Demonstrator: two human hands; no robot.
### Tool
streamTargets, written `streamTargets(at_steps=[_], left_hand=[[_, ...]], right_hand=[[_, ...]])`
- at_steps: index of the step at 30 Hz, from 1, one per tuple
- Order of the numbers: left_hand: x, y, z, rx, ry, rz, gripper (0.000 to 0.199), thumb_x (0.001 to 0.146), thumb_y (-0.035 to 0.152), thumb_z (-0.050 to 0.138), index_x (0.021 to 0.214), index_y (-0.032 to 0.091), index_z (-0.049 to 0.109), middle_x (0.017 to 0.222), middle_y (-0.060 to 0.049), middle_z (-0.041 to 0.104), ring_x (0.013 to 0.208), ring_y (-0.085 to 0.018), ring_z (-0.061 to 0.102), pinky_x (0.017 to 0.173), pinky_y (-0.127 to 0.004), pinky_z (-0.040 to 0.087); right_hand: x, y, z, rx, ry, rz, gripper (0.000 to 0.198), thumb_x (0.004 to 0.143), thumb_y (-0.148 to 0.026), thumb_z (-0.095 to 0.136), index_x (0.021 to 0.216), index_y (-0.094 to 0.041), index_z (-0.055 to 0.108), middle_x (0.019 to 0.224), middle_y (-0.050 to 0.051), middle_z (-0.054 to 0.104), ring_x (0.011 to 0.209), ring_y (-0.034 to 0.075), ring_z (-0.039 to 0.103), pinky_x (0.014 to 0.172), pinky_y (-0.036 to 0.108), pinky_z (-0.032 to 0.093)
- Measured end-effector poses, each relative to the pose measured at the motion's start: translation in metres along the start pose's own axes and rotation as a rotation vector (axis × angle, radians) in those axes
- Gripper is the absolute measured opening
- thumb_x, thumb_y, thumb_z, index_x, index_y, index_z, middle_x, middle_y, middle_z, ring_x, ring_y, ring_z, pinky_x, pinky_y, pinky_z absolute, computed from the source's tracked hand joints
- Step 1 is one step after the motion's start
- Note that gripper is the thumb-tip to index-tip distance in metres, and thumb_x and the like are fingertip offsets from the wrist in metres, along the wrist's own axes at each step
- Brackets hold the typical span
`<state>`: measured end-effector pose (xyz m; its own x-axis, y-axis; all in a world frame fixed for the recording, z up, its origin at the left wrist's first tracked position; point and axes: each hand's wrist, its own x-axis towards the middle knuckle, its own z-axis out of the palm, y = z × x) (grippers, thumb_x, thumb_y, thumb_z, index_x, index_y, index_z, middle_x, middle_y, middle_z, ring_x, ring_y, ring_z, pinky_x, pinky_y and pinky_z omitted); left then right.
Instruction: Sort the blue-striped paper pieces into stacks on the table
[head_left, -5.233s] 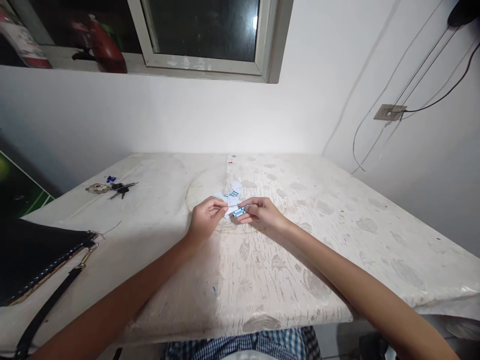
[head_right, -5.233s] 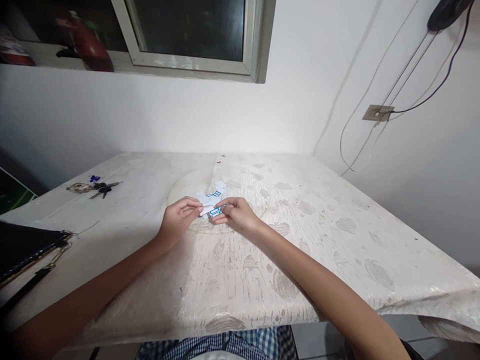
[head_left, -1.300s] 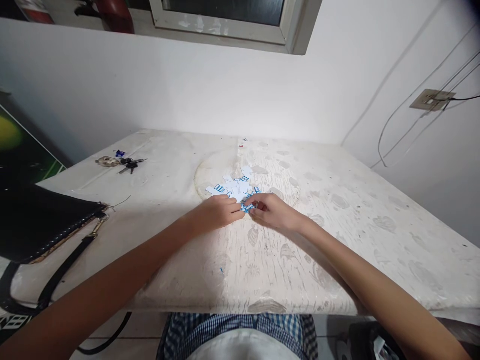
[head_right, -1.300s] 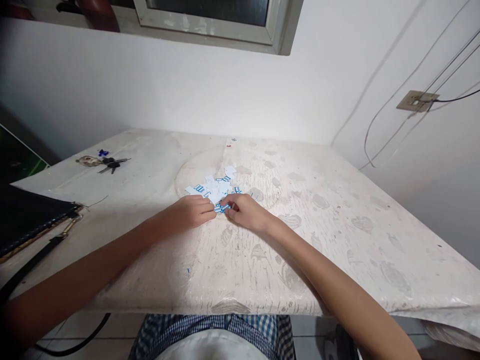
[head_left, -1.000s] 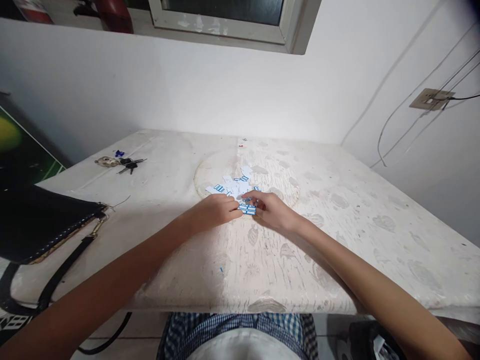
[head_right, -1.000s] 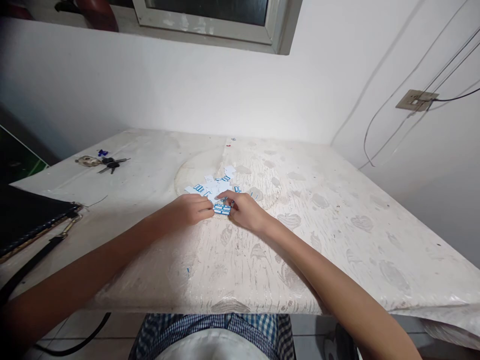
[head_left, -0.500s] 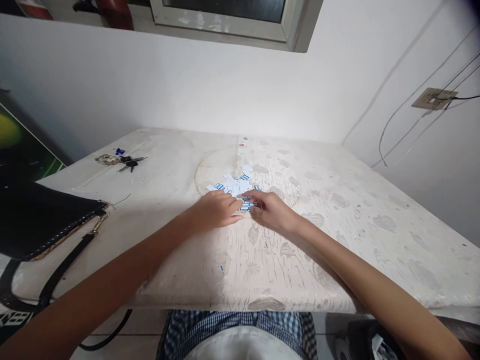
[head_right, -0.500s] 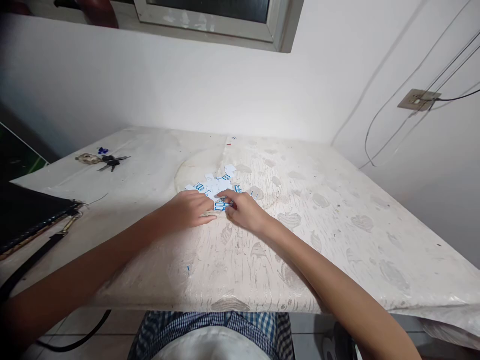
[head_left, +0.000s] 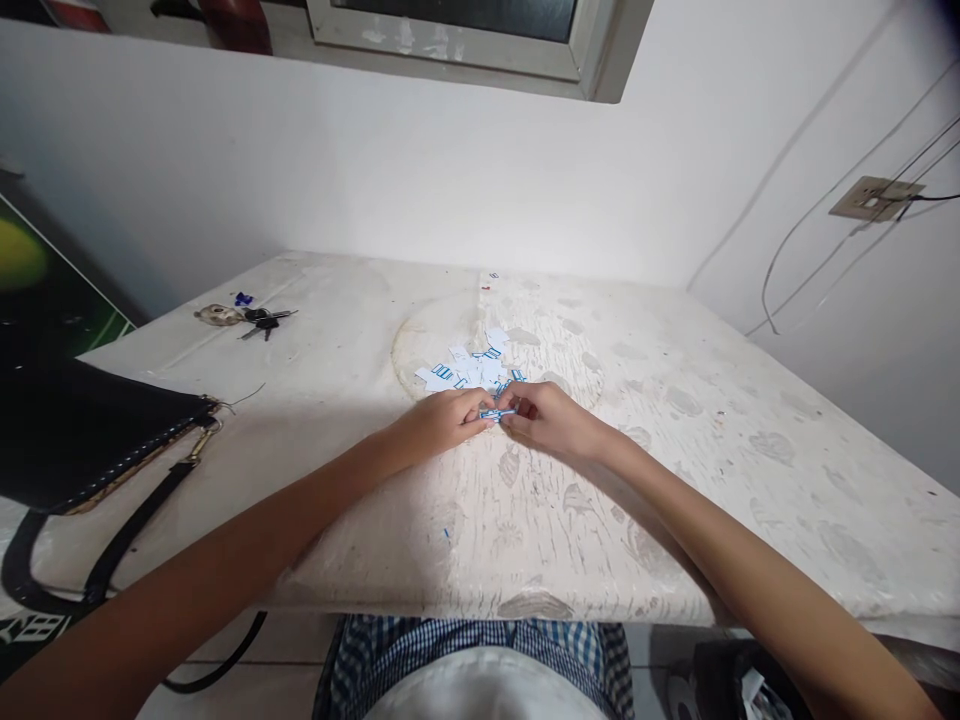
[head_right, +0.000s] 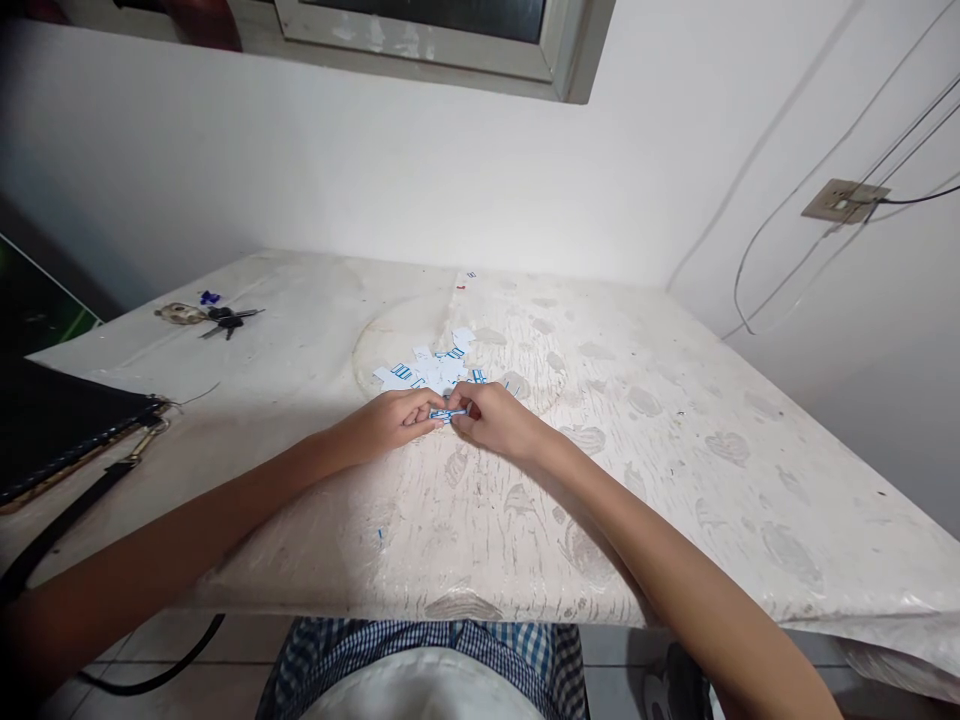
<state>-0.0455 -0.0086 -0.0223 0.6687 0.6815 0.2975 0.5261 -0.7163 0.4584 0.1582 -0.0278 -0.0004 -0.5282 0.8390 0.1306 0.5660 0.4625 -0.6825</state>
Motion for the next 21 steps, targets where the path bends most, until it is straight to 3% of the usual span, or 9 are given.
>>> streamTargets(at_steps=[4,11,21], left_hand=[[0.000,0.003,0.001,0.131,-0.007,0.040,0.024,0.088,0.029,0.041,0.107,0.018,0.049,0.066,0.003,0.051,0.058,-0.011,0.048,0.052,-0.022,0.034],[0.002,-0.007,0.018,0.498,0.057,0.264,0.021,0.092,0.018,0.030,0.089,0.014,0.050,0.069,-0.003,0.054,0.063,-0.015,0.051,0.057,-0.027,0.036],[0.002,-0.008,0.023,0.604,0.104,0.319,0.022,0.090,0.014,0.029,0.091,0.013,0.051,0.070,-0.004,0.054,0.065,-0.016,0.051,0.058,-0.028,0.036]], right_hand=[[-0.001,0.000,-0.002,0.013,0.009,-0.006,0.013,0.077,-0.022,0.048,0.088,-0.019,0.053,0.060,-0.003,0.049,0.054,0.010,0.043,0.053,0.024,0.032],[0.000,-0.002,-0.003,0.026,-0.005,0.030,0.007,0.075,-0.018,0.048,0.081,-0.018,0.051,0.059,-0.003,0.051,0.053,0.010,0.044,0.054,0.024,0.033],[0.000,0.002,0.001,0.128,-0.032,0.060,0.012,0.082,-0.025,0.043,0.073,-0.018,0.048,0.059,-0.001,0.055,0.051,0.010,0.049,0.051,0.024,0.036]])
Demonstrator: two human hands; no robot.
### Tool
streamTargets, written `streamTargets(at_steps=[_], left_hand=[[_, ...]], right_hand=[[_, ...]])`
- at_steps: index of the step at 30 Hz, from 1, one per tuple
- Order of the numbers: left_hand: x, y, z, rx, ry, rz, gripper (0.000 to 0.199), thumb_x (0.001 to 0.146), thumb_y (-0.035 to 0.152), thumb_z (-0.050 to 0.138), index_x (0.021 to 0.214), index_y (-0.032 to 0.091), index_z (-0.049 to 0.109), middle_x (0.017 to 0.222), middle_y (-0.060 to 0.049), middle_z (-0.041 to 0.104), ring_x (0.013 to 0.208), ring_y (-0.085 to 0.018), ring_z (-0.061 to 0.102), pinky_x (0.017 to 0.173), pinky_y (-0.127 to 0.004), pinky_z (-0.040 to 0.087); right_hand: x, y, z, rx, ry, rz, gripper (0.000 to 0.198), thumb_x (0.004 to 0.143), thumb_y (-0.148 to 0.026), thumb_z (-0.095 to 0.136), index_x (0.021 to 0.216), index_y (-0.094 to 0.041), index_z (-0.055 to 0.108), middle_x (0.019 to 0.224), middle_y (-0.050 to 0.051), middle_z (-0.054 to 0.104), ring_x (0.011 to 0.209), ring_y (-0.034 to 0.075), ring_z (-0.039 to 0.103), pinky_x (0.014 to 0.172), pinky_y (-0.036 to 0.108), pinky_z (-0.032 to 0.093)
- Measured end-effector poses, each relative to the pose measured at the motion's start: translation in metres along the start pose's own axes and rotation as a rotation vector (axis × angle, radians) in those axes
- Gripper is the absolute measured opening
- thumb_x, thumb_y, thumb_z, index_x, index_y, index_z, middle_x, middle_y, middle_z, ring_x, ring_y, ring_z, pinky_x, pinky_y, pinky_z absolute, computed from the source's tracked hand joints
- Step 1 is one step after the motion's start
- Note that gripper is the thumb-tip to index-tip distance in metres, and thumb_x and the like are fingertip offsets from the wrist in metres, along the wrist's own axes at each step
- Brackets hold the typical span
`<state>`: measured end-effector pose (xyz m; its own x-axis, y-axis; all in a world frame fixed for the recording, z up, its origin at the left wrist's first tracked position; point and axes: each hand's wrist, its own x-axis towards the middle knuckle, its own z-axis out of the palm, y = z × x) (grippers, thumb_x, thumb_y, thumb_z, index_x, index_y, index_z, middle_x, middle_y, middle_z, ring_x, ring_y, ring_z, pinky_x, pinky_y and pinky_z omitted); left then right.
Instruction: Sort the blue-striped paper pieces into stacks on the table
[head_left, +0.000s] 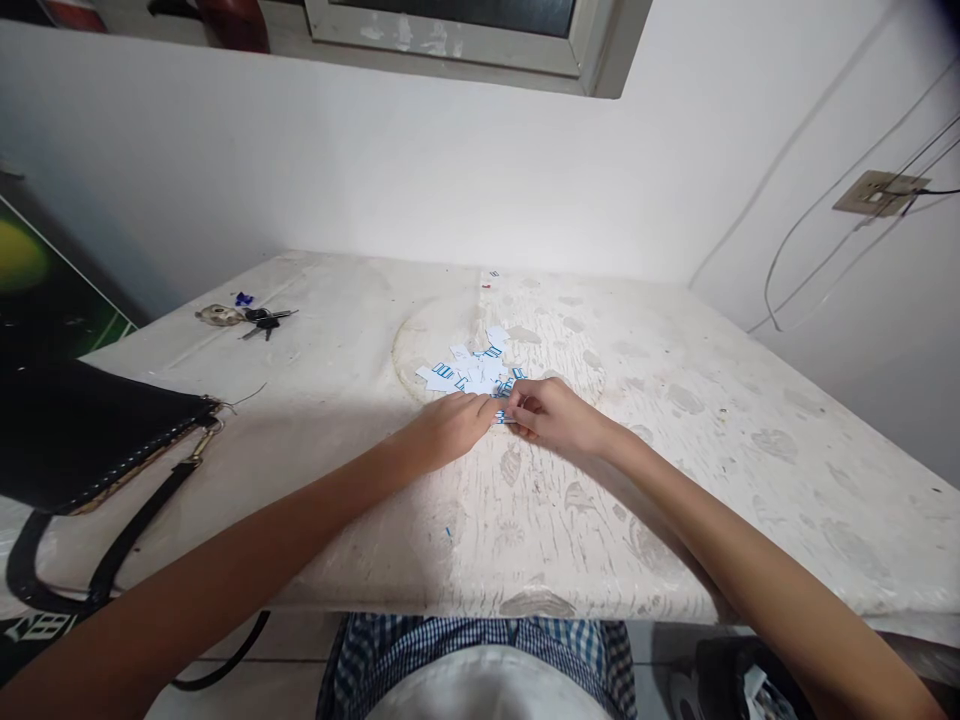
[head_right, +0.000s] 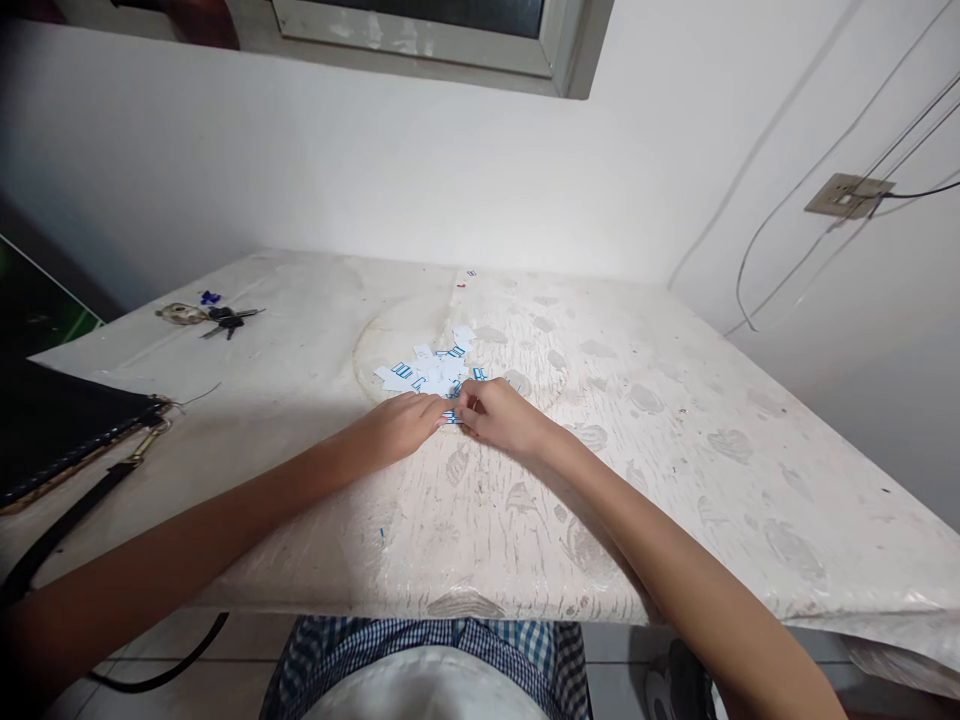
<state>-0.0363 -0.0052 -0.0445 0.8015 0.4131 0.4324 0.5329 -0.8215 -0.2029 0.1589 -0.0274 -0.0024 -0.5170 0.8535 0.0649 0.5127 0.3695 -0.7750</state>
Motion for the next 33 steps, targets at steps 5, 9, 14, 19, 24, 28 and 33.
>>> streamTargets(at_steps=[5,9,14,19,24,28,33], left_hand=[[0.000,0.001,-0.001,-0.034,-0.023,-0.028,0.022,0.091,0.017,0.030,0.088,0.014,0.051,0.070,-0.003,0.055,0.064,-0.015,0.051,0.058,-0.028,0.035],[0.002,0.002,-0.004,-0.103,-0.041,-0.091,0.025,0.093,0.019,0.027,0.085,0.015,0.050,0.071,-0.003,0.057,0.065,-0.015,0.051,0.059,-0.028,0.035],[0.003,0.004,-0.006,-0.103,-0.083,-0.129,0.025,0.092,0.019,0.028,0.081,0.015,0.050,0.071,-0.003,0.057,0.064,-0.015,0.052,0.059,-0.028,0.034],[0.004,0.004,-0.007,-0.078,-0.094,-0.136,0.025,0.093,0.020,0.028,0.082,0.015,0.051,0.072,-0.003,0.058,0.065,-0.015,0.053,0.060,-0.028,0.035],[0.005,0.004,-0.009,-0.103,-0.131,-0.155,0.025,0.092,0.021,0.029,0.083,0.015,0.051,0.074,-0.002,0.059,0.069,-0.016,0.055,0.062,-0.028,0.037],[0.006,0.005,-0.012,-0.123,-0.168,-0.178,0.026,0.093,0.022,0.028,0.085,0.015,0.052,0.075,-0.003,0.059,0.071,-0.016,0.055,0.063,-0.028,0.037],[0.007,0.005,-0.013,-0.117,-0.196,-0.189,0.025,0.093,0.023,0.029,0.087,0.015,0.052,0.076,-0.003,0.059,0.070,-0.016,0.054,0.063,-0.028,0.037]], right_hand=[[0.001,-0.002,-0.007,-0.030,0.020,-0.006,0.011,0.081,-0.025,0.046,0.083,-0.017,0.053,0.070,0.002,0.060,0.053,0.010,0.051,0.052,0.024,0.038],[0.005,0.008,-0.034,-0.276,0.338,0.028,0.028,0.081,-0.025,0.046,0.107,-0.016,0.054,0.093,0.007,0.063,0.058,0.011,0.051,0.059,0.028,0.039],[0.014,0.036,-0.042,-0.423,0.353,0.036,0.027,0.080,-0.023,0.048,0.101,-0.013,0.062,0.097,0.012,0.063,0.085,0.021,0.057,0.075,0.034,0.041],[0.017,0.040,-0.014,-0.377,0.207,-0.112,0.039,0.081,-0.026,0.049,0.118,-0.014,0.054,0.117,0.013,0.057,0.109,0.025,0.049,0.092,0.039,0.037],[0.018,0.041,-0.003,-0.460,0.266,-0.053,0.053,0.079,-0.026,0.046,0.130,-0.012,0.043,0.131,0.014,0.047,0.120,0.031,0.038,0.098,0.047,0.031],[0.019,0.044,-0.007,-0.422,0.264,-0.064,0.051,0.075,-0.018,0.045,0.126,-0.012,0.046,0.121,0.014,0.054,0.112,0.029,0.046,0.096,0.045,0.034],[0.019,0.046,-0.015,-0.260,0.253,-0.063,0.053,0.073,-0.010,0.044,0.125,-0.016,0.043,0.106,0.010,0.059,0.097,0.022,0.054,0.087,0.039,0.043]])
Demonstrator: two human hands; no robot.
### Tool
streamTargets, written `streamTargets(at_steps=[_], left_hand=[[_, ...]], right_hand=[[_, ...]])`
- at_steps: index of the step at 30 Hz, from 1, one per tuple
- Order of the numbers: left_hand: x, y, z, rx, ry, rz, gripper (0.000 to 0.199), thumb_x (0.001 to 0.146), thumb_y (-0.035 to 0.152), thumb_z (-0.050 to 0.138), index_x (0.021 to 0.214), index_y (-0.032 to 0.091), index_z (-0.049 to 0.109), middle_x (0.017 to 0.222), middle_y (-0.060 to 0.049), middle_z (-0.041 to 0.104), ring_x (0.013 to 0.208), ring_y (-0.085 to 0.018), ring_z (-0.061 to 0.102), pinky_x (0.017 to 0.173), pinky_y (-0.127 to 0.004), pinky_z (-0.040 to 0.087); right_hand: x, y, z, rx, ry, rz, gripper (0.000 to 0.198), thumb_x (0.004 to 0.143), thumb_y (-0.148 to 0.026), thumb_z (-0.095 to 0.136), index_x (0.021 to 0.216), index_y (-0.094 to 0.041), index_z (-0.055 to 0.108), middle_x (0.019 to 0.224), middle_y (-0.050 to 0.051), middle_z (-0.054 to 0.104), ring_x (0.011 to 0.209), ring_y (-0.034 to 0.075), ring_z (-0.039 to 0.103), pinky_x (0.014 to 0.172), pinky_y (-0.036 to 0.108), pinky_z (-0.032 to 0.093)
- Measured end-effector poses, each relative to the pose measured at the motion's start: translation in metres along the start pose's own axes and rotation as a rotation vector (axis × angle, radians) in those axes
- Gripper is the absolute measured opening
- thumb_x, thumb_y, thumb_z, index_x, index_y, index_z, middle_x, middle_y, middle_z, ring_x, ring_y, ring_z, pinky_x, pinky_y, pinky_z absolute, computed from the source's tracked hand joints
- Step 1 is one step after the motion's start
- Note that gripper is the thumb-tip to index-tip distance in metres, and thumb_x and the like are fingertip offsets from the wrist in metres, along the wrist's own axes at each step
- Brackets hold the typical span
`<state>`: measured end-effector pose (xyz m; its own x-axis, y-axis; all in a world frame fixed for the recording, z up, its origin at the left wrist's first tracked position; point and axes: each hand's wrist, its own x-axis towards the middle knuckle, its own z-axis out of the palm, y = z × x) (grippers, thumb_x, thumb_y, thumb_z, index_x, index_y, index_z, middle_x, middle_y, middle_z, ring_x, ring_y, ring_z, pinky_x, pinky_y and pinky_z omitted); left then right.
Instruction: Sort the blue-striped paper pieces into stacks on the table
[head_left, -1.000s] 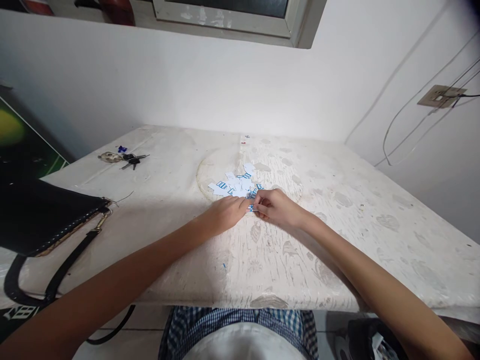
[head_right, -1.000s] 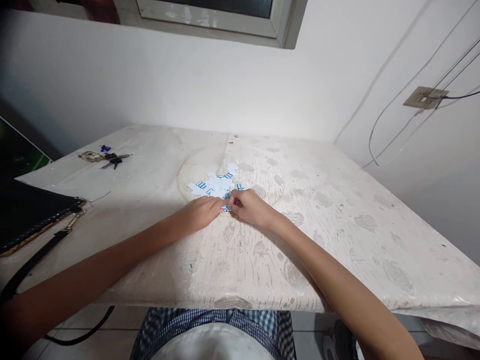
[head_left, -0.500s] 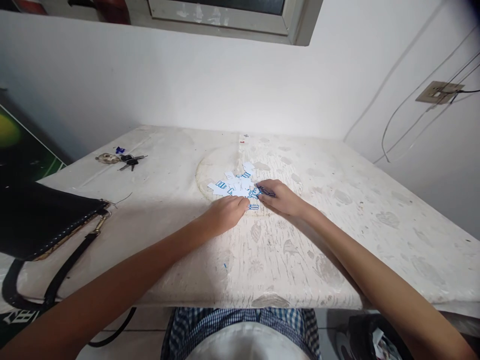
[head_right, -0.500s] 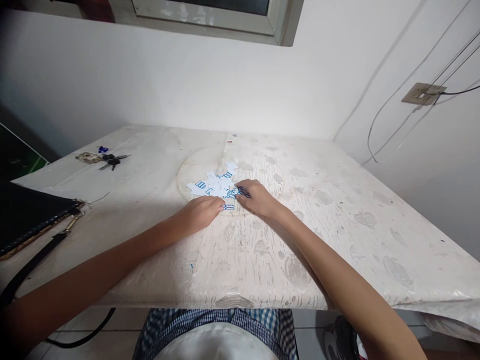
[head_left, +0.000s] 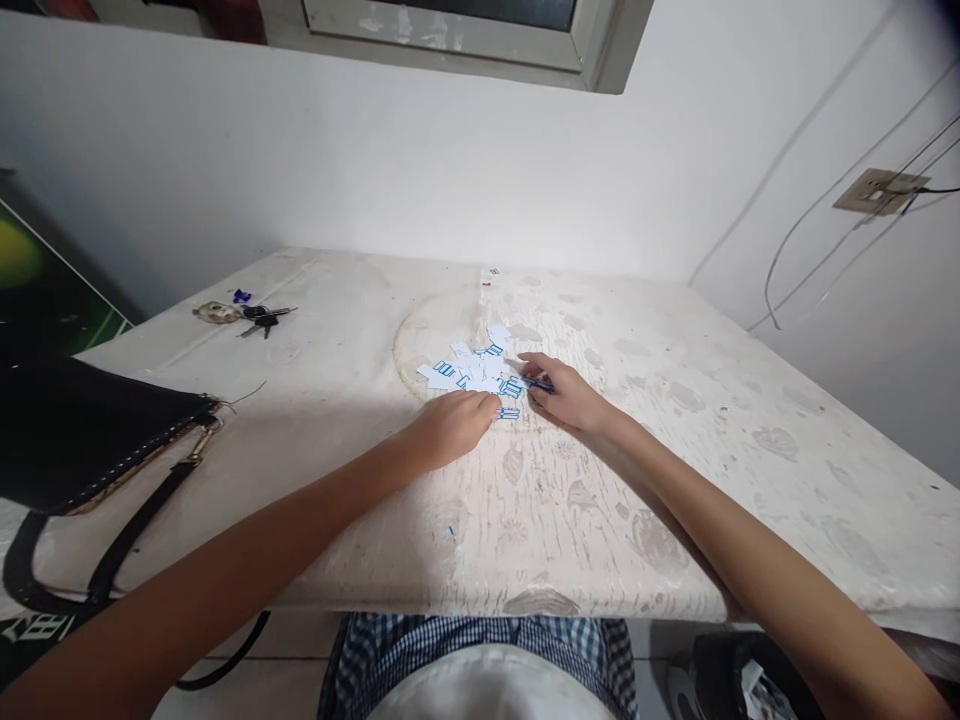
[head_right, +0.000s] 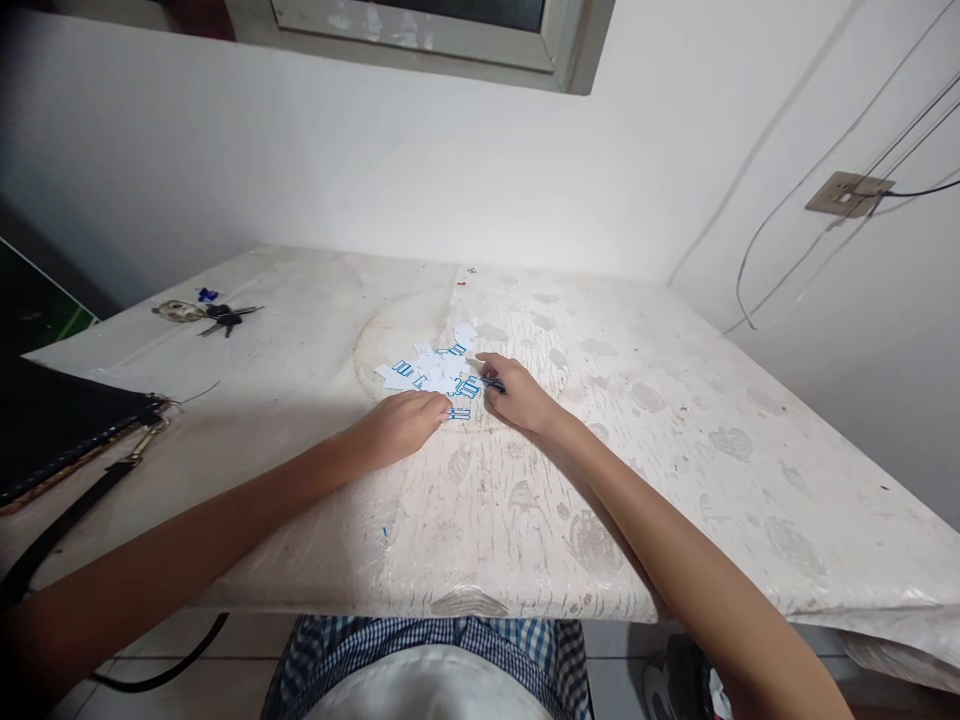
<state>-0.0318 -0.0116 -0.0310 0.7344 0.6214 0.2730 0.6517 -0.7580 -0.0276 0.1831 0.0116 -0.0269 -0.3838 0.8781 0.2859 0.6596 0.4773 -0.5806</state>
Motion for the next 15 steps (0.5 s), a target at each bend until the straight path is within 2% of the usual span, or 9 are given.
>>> streamTargets(at_steps=[4,8,11,15], left_hand=[[0.000,0.000,-0.001,0.001,-0.020,-0.001,0.025,0.093,0.024,0.029,0.088,0.015,0.052,0.079,-0.004,0.060,0.071,-0.017,0.054,0.063,-0.029,0.037],[0.001,0.001,-0.003,0.001,-0.027,-0.004,0.024,0.093,0.023,0.030,0.088,0.015,0.052,0.079,-0.004,0.060,0.071,-0.016,0.054,0.062,-0.028,0.036],[0.001,0.000,-0.002,0.002,-0.026,-0.004,0.023,0.092,0.023,0.030,0.087,0.015,0.051,0.078,-0.003,0.059,0.069,-0.016,0.053,0.061,-0.028,0.036],[0.001,0.000,-0.002,0.001,-0.025,-0.011,0.023,0.092,0.023,0.031,0.084,0.015,0.051,0.076,-0.003,0.059,0.068,-0.016,0.053,0.059,-0.028,0.034]], right_hand=[[0.001,0.003,-0.004,0.085,-0.011,0.031,0.055,0.070,-0.005,0.043,0.124,-0.017,0.043,0.101,0.009,0.058,0.089,0.018,0.056,0.082,0.034,0.048],[0.001,0.005,-0.009,0.076,-0.008,0.037,0.055,0.069,-0.004,0.043,0.123,-0.017,0.044,0.101,0.009,0.056,0.084,0.017,0.056,0.080,0.033,0.049],[0.000,0.004,-0.013,0.005,-0.041,0.039,0.051,0.071,-0.004,0.042,0.121,-0.017,0.047,0.096,0.008,0.059,0.083,0.017,0.057,0.078,0.033,0.048],[0.001,0.006,-0.018,-0.211,-0.031,0.017,0.043,0.076,-0.006,0.039,0.116,-0.013,0.052,0.093,0.011,0.062,0.083,0.021,0.057,0.075,0.034,0.046]])
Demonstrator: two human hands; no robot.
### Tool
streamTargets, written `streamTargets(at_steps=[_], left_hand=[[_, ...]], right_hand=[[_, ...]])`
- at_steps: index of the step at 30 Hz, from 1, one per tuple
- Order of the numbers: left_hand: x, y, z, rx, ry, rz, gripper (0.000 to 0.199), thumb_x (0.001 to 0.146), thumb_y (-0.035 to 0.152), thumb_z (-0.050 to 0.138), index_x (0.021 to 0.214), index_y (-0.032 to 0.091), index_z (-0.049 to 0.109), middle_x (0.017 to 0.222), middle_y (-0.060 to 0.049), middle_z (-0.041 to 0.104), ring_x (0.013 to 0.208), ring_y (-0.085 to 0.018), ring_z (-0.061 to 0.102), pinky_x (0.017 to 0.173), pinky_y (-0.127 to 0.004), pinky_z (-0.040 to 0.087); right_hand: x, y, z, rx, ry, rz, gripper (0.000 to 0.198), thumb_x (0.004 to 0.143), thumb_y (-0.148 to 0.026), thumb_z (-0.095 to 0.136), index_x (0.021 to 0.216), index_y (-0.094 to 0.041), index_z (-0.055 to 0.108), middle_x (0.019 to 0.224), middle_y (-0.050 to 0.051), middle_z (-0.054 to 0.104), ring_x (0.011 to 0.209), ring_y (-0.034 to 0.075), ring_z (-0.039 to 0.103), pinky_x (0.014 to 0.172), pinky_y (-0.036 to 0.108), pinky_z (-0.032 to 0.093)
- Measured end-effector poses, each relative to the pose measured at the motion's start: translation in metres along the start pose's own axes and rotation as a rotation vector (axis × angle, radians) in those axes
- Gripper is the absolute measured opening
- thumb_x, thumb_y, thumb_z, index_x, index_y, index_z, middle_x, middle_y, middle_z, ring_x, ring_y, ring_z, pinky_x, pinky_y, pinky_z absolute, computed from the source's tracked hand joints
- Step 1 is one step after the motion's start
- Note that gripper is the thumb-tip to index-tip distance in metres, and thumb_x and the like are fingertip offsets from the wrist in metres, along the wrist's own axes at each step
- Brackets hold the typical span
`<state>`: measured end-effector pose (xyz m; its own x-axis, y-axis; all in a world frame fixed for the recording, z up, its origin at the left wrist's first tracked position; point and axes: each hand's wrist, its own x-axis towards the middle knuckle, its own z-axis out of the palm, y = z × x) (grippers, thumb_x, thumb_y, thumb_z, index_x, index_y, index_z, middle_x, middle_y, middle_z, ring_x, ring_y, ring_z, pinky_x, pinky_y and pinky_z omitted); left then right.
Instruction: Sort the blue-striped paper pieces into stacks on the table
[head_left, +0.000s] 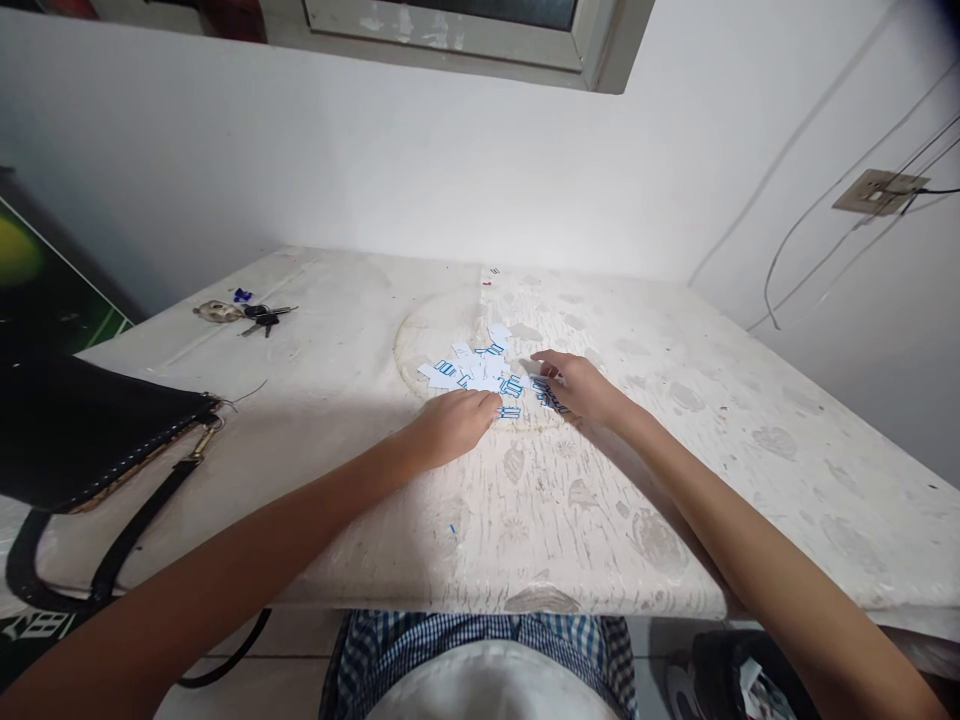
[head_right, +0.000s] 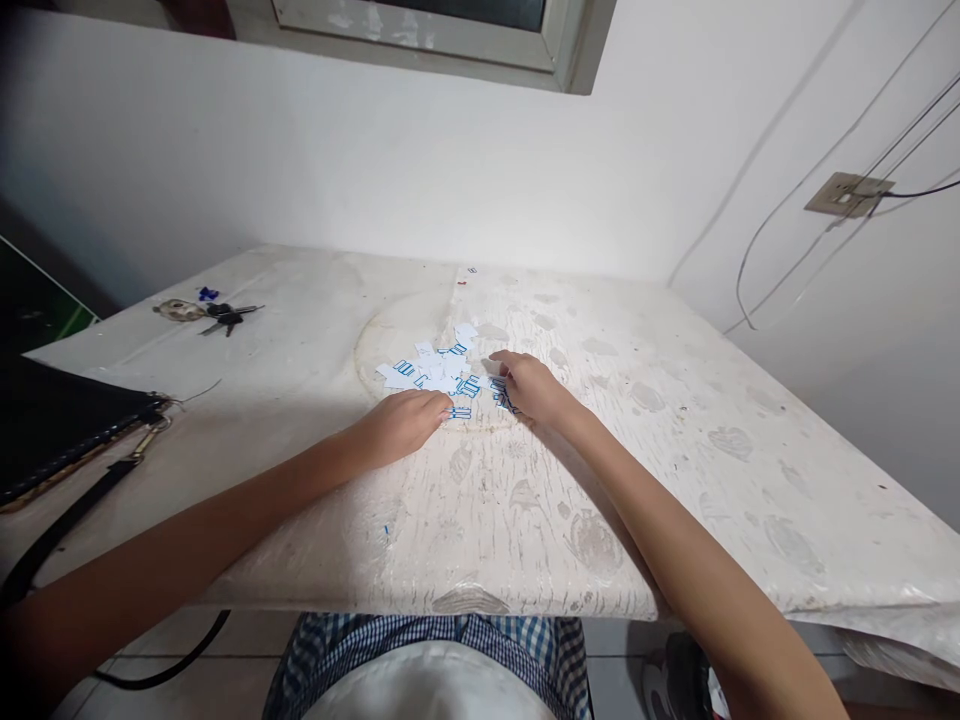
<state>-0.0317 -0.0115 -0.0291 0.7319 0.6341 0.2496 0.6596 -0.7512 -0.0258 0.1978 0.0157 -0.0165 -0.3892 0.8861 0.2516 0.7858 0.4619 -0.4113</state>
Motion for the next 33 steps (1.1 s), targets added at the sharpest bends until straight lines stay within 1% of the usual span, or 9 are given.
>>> streamTargets(at_steps=[6,10,12,17,21,24,27,31,33], left_hand=[[0.000,0.000,-0.002,-0.016,0.007,0.001,0.023,0.092,0.023,0.030,0.083,0.016,0.050,0.075,-0.003,0.058,0.068,-0.015,0.053,0.059,-0.027,0.034],[0.000,0.001,-0.002,-0.006,-0.006,0.004,0.023,0.092,0.023,0.030,0.084,0.016,0.050,0.076,-0.003,0.058,0.068,-0.015,0.053,0.060,-0.027,0.034],[0.000,0.000,-0.002,-0.006,-0.005,0.004,0.023,0.092,0.023,0.031,0.084,0.016,0.050,0.076,-0.003,0.058,0.069,-0.016,0.053,0.060,-0.027,0.035],[0.000,0.000,-0.002,-0.030,-0.008,-0.002,0.025,0.093,0.024,0.029,0.085,0.016,0.050,0.076,-0.004,0.058,0.070,-0.016,0.054,0.062,-0.028,0.036],[-0.001,-0.001,-0.001,-0.080,-0.002,-0.002,0.024,0.092,0.024,0.029,0.088,0.016,0.051,0.080,-0.005,0.060,0.073,-0.017,0.055,0.065,-0.029,0.038],[-0.001,-0.002,-0.001,-0.161,0.027,-0.025,0.021,0.090,0.027,0.033,0.088,0.017,0.051,0.081,-0.004,0.060,0.074,-0.017,0.055,0.065,-0.028,0.038],[-0.001,-0.004,-0.003,-0.308,0.019,-0.099,0.016,0.086,0.032,0.043,0.084,0.018,0.051,0.071,0.000,0.057,0.066,-0.014,0.052,0.058,-0.025,0.035],[-0.001,-0.008,-0.007,-0.457,-0.033,-0.152,0.017,0.079,0.035,0.052,0.075,0.018,0.049,0.064,0.003,0.050,0.058,-0.011,0.046,0.053,-0.023,0.031],[-0.001,-0.011,-0.009,-0.501,-0.068,-0.151,0.017,0.078,0.034,0.054,0.076,0.018,0.051,0.063,0.004,0.048,0.056,-0.010,0.044,0.053,-0.023,0.031]], right_hand=[[0.001,0.009,-0.002,-0.174,0.004,-0.040,0.027,0.079,-0.009,0.039,0.086,-0.015,0.065,0.088,0.010,0.060,0.074,0.019,0.056,0.067,0.030,0.042],[-0.001,0.010,-0.004,-0.184,0.090,-0.011,0.029,0.081,-0.014,0.039,0.088,-0.017,0.067,0.096,0.011,0.057,0.077,0.019,0.056,0.066,0.030,0.040],[-0.001,0.010,-0.006,-0.156,0.125,0.009,0.032,0.080,-0.014,0.037,0.090,-0.018,0.067,0.092,0.010,0.058,0.074,0.018,0.055,0.065,0.030,0.039],[0.003,0.006,-0.011,0.132,0.115,0.177,0.029,0.076,-0.014,0.038,0.084,-0.014,0.065,0.064,0.004,0.058,0.057,0.013,0.051,0.060,0.028,0.039],[0.001,-0.012,-0.015,0.432,0.025,0.215,0.021,0.077,-0.023,0.046,0.084,-0.013,0.063,0.071,0.005,0.059,0.060,0.013,0.054,0.056,0.028,0.044],[-0.006,-0.032,-0.017,0.639,-0.074,0.168,0.030,0.075,-0.027,0.054,0.103,-0.018,0.055,0.078,0.004,0.057,0.057,0.012,0.054,0.047,0.025,0.044],[-0.014,-0.048,-0.014,0.694,-0.114,0.057,0.036,0.077,-0.027,0.053,0.113,-0.024,0.049,0.088,0.003,0.056,0.056,0.009,0.052,0.042,0.022,0.040],[-0.018,-0.056,-0.007,0.544,-0.164,-0.073,0.014,0.081,-0.023,0.049,0.089,-0.019,0.059,0.076,0.001,0.056,0.055,0.008,0.048,0.050,0.024,0.040],[-0.018,-0.055,-0.004,0.431,-0.150,-0.134,0.012,0.080,-0.020,0.049,0.081,-0.018,0.061,0.075,0.001,0.056,0.058,0.009,0.048,0.055,0.025,0.039]])
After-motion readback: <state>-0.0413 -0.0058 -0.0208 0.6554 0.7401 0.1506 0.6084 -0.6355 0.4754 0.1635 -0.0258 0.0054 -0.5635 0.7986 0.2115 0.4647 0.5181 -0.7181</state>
